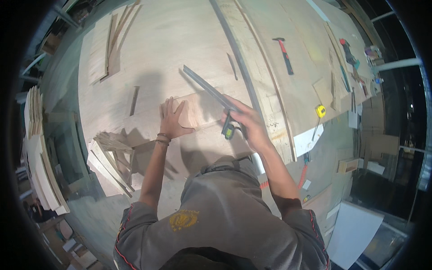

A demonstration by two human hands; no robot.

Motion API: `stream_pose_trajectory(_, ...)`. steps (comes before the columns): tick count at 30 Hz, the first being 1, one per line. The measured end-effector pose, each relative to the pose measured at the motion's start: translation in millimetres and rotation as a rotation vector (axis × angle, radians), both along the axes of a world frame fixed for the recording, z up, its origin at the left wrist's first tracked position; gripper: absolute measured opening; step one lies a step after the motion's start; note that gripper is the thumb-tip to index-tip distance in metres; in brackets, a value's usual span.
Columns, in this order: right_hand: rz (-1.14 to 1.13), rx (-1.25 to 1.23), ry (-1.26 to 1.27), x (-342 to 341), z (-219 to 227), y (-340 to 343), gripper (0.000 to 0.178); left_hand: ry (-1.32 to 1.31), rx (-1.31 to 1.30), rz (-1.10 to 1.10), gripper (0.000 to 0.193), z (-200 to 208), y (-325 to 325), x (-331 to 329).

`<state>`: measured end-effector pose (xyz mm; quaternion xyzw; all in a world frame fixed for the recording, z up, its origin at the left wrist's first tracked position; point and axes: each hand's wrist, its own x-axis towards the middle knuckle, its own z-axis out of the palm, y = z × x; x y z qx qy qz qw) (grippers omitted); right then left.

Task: The person measures and marks a large wooden board with a tape measure and pencil, then uses a hand saw to cut the board along the marked line. They handle the cut pieces and continue sawing through the wood.

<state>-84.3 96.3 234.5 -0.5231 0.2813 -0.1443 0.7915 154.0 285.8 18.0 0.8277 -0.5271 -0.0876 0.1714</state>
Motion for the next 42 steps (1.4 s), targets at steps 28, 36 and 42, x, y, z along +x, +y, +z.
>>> stream_pose_trajectory(28, 0.223, -0.415, 0.111, -105, -22, 108, 0.078, 1.918, -0.816, 0.844, 0.034, 130, -66, -172)
stream_pose_trajectory(36, -0.015, -0.38, 0.289, -95, -19, 117, 0.05, 1.814, -0.797, 0.812, 0.051, 137, -68, -186)
stream_pose_trajectory(42, -0.094, -0.34, 0.393, -100, -34, 106, 0.04, 1.731, -0.546, 0.569, 0.054, 142, -58, -184)
